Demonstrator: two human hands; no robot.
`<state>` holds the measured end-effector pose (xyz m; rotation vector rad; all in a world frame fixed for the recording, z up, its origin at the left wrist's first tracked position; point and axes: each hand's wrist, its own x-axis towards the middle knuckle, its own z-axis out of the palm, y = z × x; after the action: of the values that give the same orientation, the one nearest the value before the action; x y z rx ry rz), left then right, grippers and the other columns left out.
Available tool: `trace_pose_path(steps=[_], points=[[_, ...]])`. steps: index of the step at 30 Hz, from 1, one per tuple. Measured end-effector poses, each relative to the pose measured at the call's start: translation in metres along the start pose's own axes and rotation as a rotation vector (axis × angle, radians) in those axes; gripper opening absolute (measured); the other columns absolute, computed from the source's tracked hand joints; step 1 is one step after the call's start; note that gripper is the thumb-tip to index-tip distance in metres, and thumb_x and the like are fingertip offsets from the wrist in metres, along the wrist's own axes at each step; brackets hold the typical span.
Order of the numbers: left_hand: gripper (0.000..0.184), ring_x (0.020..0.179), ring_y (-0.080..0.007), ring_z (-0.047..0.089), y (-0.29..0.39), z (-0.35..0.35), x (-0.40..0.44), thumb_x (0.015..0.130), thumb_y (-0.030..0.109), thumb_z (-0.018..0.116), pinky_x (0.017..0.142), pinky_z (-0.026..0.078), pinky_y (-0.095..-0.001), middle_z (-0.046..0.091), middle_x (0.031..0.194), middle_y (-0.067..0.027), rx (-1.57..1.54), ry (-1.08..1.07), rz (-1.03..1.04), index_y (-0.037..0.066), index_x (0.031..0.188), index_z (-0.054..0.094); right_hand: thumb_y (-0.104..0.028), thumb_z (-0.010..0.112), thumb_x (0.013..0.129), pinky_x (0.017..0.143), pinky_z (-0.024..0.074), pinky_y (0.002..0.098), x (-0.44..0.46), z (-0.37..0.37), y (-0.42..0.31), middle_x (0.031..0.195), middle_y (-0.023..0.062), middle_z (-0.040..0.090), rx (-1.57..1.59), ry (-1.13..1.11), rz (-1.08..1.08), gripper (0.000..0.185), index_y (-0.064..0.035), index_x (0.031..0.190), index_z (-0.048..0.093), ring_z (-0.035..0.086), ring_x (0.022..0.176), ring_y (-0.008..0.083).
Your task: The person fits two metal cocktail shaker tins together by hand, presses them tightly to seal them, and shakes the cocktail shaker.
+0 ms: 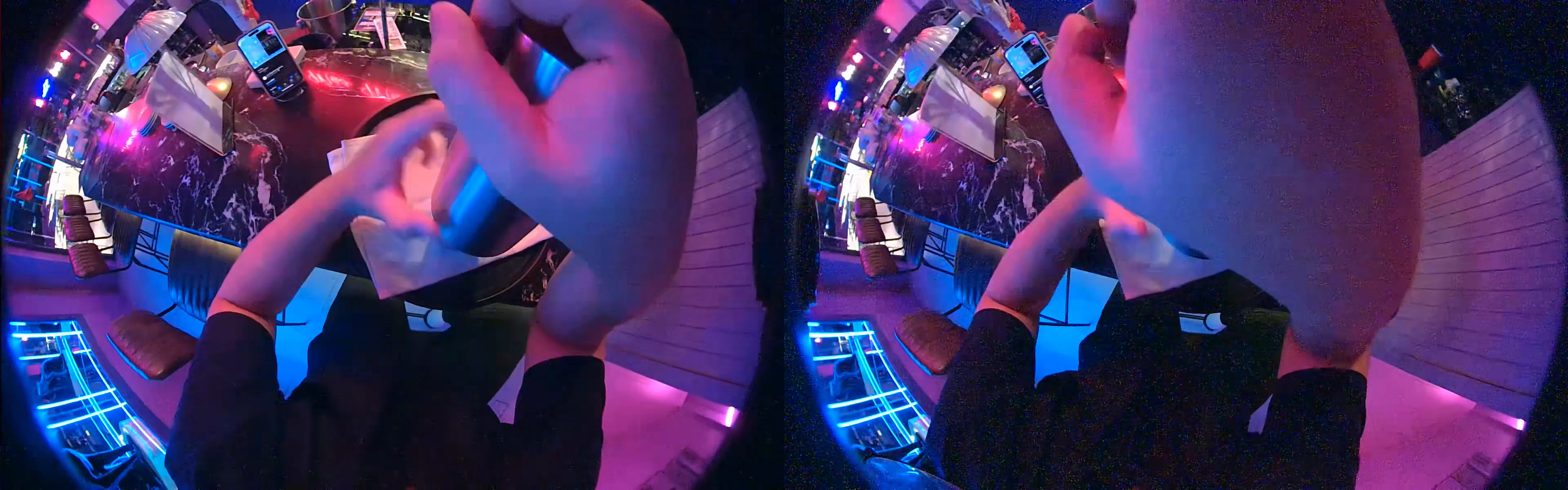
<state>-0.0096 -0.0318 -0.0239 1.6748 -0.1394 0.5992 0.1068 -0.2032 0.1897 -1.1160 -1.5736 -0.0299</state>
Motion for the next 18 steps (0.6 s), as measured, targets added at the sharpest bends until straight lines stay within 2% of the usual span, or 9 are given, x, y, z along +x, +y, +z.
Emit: trace_pose_path(steps=[4, 11, 13, 15, 18], points=[[0.064, 0.101, -0.0213, 0.061, 0.011, 0.030, 0.011, 0.076, 0.039, 0.083, 0.085, 0.048, -0.0361, 0.064, 0.111, -0.0088, 0.006, -0.252, 0.010, 0.004, 0.124, 0.059, 0.001, 0.067, 0.090, 0.064, 0.0477, 0.0248, -0.001, -0.002, 0.004, 0.075, 0.0087, 0.062, -0.054, 0.012, -0.023, 0.004, 0.0019, 0.089, 0.063, 0.066, 0.069, 0.0139], [0.096, 0.125, -0.0281, 0.061, 0.022, 0.029, 0.003, 0.065, 0.043, 0.095, 0.103, 0.049, -0.0421, 0.063, 0.135, -0.0121, 0.088, -0.294, 0.082, 0.009, 0.144, 0.053, -0.004, 0.066, 0.090, 0.070, 0.0483, 0.0268, -0.003, 0.009, 0.006, 0.077, 0.0111, 0.062, -0.207, 0.021, -0.087, 0.007, 0.0031, 0.090, 0.065, 0.065, 0.074, 0.0153], [0.093, 0.123, -0.0280, 0.062, 0.031, 0.025, 0.003, 0.066, 0.042, 0.094, 0.102, 0.049, -0.0416, 0.064, 0.133, -0.0118, 0.131, -0.278, 0.099, 0.011, 0.144, 0.053, -0.006, 0.066, 0.090, 0.071, 0.0485, 0.0273, -0.003, 0.015, 0.006, 0.077, 0.0118, 0.062, -0.241, 0.035, -0.110, 0.009, 0.0034, 0.090, 0.066, 0.064, 0.076, 0.0156], [0.091, 0.114, -0.0270, 0.066, 0.050, 0.018, 0.005, 0.066, 0.042, 0.094, 0.096, 0.053, -0.0389, 0.067, 0.128, -0.0111, 0.400, -0.252, 0.235, 0.011, 0.142, 0.056, -0.007, 0.066, 0.090, 0.073, 0.0487, 0.0278, -0.001, 0.021, 0.003, 0.078, 0.0124, 0.062, -0.280, 0.061, -0.131, 0.011, 0.0037, 0.090, 0.066, 0.064, 0.077, 0.0160], [0.089, 0.106, -0.0234, 0.069, 0.051, 0.007, 0.012, 0.064, 0.043, 0.095, 0.089, 0.055, -0.0359, 0.069, 0.125, -0.0086, 0.343, -0.320, 0.139, 0.011, 0.139, 0.060, -0.009, 0.066, 0.090, 0.075, 0.0489, 0.0287, 0.001, 0.027, -0.002, 0.078, 0.0134, 0.062, -0.360, 0.095, -0.165, 0.014, 0.0042, 0.090, 0.067, 0.063, 0.079, 0.0166]])
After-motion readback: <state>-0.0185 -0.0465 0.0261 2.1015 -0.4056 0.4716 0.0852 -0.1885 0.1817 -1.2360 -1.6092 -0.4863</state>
